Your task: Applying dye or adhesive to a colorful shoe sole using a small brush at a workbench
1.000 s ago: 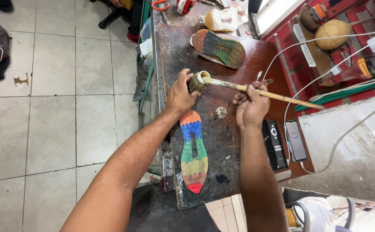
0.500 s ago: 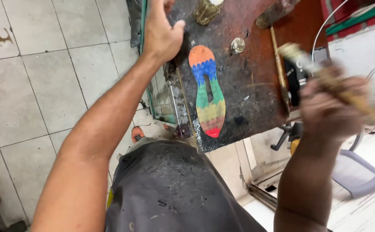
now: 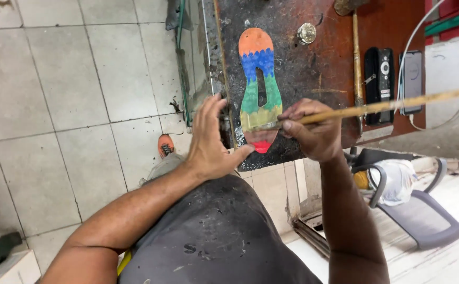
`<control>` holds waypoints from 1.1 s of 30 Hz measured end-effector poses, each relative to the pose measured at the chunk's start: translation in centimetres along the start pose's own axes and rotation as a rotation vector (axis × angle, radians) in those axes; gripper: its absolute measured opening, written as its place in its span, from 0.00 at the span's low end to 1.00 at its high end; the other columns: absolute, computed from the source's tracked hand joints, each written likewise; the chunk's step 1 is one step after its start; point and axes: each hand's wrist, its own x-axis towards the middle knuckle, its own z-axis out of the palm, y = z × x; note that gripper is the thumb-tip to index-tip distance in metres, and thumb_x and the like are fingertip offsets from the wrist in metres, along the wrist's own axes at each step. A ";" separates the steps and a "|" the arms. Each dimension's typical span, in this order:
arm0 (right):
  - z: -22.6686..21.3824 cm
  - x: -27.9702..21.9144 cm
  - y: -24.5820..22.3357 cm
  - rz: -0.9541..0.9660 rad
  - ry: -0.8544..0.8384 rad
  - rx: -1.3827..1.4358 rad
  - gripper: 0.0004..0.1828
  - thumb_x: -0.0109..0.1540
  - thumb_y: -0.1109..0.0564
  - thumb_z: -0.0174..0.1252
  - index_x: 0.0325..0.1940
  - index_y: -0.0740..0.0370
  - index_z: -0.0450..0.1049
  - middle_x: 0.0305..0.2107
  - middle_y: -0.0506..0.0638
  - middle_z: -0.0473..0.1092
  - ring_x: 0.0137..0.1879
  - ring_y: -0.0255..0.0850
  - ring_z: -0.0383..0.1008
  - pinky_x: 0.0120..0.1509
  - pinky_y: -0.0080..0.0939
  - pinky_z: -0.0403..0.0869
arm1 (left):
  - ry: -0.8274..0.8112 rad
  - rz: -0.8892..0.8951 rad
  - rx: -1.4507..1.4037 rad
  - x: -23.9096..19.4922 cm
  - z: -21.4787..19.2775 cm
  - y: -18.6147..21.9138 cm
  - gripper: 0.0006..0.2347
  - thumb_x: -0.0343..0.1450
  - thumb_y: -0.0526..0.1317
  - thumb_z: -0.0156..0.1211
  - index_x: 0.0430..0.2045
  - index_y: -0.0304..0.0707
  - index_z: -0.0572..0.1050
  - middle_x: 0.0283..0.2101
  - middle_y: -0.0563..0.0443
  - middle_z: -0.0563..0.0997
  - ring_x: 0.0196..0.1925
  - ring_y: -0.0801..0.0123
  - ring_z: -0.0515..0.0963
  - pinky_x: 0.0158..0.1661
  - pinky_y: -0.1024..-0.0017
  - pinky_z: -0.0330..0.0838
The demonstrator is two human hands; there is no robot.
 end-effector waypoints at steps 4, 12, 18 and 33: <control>-0.5 1.4 1.4 0.020 0.140 -0.064 0.12 0.62 0.71 0.66 0.37 0.72 0.67 0.34 0.68 0.72 0.34 0.46 0.78 0.28 0.41 0.77 | 0.035 -0.040 0.092 -1.4 2.2 0.6 0.42 0.64 0.49 0.71 0.68 0.28 0.50 0.72 0.20 0.47 0.75 0.26 0.47 0.68 0.25 0.36; -1.7 4.5 3.2 -0.055 0.028 -0.101 0.10 0.63 0.73 0.64 0.35 0.72 0.67 0.32 0.66 0.71 0.38 0.52 0.78 0.33 0.42 0.77 | 0.101 -0.172 0.114 -3.0 4.3 1.4 0.44 0.62 0.38 0.72 0.69 0.27 0.47 0.73 0.21 0.46 0.75 0.24 0.44 0.64 0.19 0.32; -1.1 3.4 2.2 -0.013 -0.244 -0.010 0.12 0.55 0.73 0.70 0.31 0.70 0.71 0.29 0.64 0.73 0.38 0.53 0.81 0.34 0.43 0.78 | 0.211 -0.226 0.147 -4.0 5.8 1.2 0.45 0.61 0.40 0.73 0.70 0.28 0.47 0.72 0.24 0.51 0.75 0.27 0.49 0.64 0.19 0.32; -1.2 7.4 2.1 -0.004 -0.112 -0.184 0.12 0.64 0.68 0.67 0.35 0.70 0.68 0.31 0.66 0.75 0.26 0.44 0.76 0.27 0.39 0.75 | 0.278 -0.156 0.155 -4.8 6.9 -0.2 0.45 0.62 0.41 0.75 0.69 0.28 0.48 0.71 0.26 0.53 0.75 0.28 0.50 0.63 0.19 0.32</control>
